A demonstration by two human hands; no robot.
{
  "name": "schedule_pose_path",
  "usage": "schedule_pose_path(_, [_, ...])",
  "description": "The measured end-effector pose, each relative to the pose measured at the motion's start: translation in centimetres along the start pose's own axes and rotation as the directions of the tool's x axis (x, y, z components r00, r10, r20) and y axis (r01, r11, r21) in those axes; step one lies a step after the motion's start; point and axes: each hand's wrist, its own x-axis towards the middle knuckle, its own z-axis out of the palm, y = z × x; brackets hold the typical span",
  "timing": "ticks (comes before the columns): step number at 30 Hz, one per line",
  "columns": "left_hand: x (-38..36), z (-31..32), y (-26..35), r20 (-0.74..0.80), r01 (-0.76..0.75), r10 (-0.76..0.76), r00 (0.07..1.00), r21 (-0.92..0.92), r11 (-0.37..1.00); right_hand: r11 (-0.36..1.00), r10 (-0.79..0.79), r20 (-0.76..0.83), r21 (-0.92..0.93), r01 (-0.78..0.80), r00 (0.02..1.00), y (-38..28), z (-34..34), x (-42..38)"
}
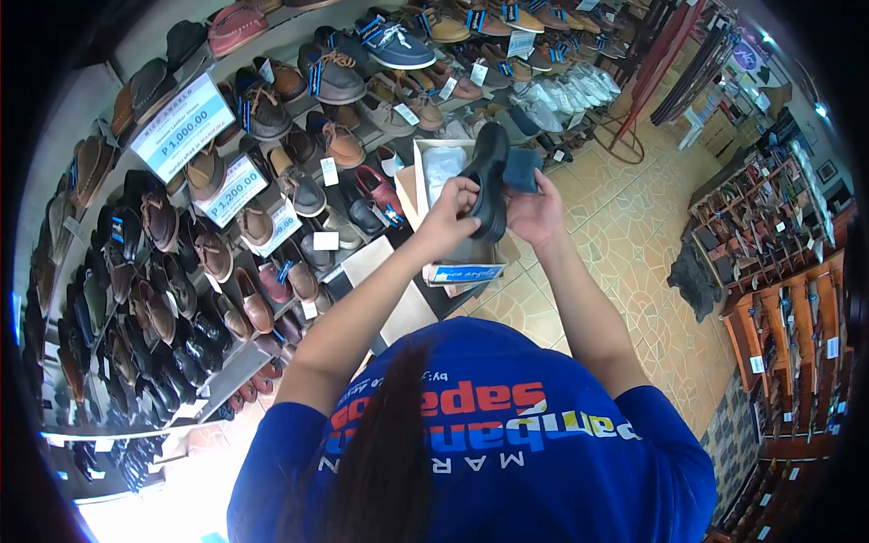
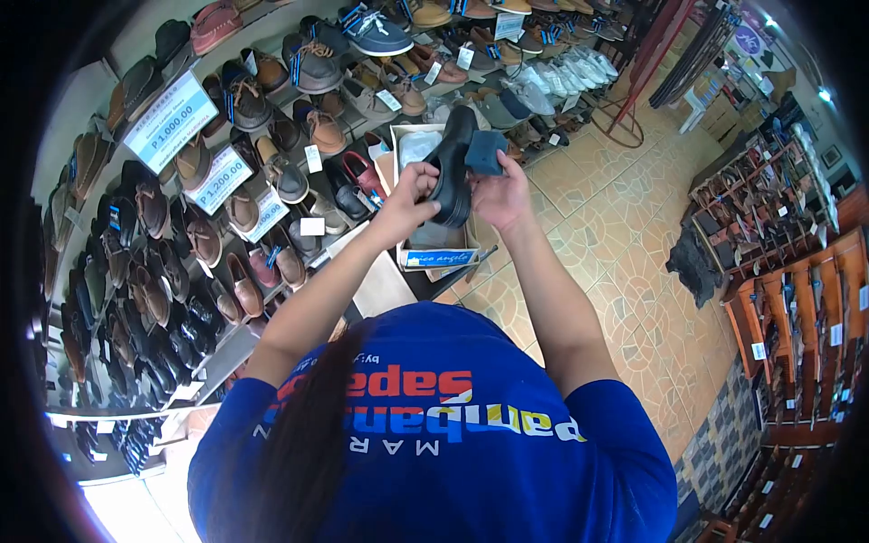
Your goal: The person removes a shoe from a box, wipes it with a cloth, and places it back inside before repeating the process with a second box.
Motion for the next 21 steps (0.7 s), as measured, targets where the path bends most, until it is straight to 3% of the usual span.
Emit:
schedule_pose_path(2, [-0.7,0.1,0.9,0.034,-0.090,0.084,0.996,0.385,0.918,0.995,-0.069,0.095,0.076,0.062,0.993,0.5,-0.5,-0.2])
schedule_pose_path(4, [-1.4,0.2,2.2,0.047,-0.292,0.347,0.937,0.654,0.698,0.991,-0.072,0.209,0.127,0.046,0.975,1.2,-0.2,-0.9])
schedule_pose_path(6, [-1.6,0.7,-0.1,-0.274,-0.305,0.417,0.867,0.371,0.877,0.984,-0.127,0.250,0.151,0.091,0.960,2.1,1.6,-1.9])
schedule_pose_path(7, [-1.7,0.8,-0.6,-0.426,-0.170,0.185,0.885,0.075,0.983,0.980,-0.154,0.272,0.165,0.112,0.950,2.5,2.5,-2.3])
schedule_pose_path(8, [-1.5,0.7,-1.7,-0.482,-0.144,-0.023,0.876,-0.306,0.941,0.979,-0.143,0.300,0.185,0.089,0.943,2.9,2.4,-2.2])
schedule_pose_path(10, [-3.1,0.6,-0.1,-0.182,0.058,-0.259,0.949,-0.705,0.707,0.976,-0.112,0.354,0.216,0.035,0.929,3.8,2.1,-1.8])
schedule_pose_path(11, [-3.7,0.3,0.1,0.027,0.177,-0.244,0.969,-0.769,0.614,0.977,-0.056,0.393,0.211,-0.031,0.918,4.3,2.2,-1.9])
schedule_pose_path(14, [-3.8,-1.2,-0.1,0.152,0.175,-0.117,0.981,-0.959,0.223,0.974,-0.027,0.416,0.215,-0.069,0.909,5.5,3.0,-2.3])
schedule_pose_path(15, [-3.8,-1.5,-0.4,0.123,0.176,-0.198,0.972,-0.944,0.279,0.967,-0.005,0.451,0.231,-0.112,0.892,5.9,2.8,-2.2])
schedule_pose_path(18, [-4.5,-1.7,-1.1,0.104,0.188,-0.313,0.944,-0.949,0.252,0.989,0.129,0.359,0.016,-0.145,0.924,5.3,2.8,-2.0])
schedule_pose_path(19, [-5.1,-1.6,-0.5,0.137,0.174,-0.187,0.973,-0.965,0.194,0.990,0.132,0.313,-0.081,-0.112,0.940,4.6,3.7,-2.4])
schedule_pose_path(21, [-5.2,-2.2,-0.2,0.124,0.185,-0.245,0.962,-0.952,0.243,0.961,0.116,0.224,-0.270,-0.053,0.968,2.6,5.4,-3.0])
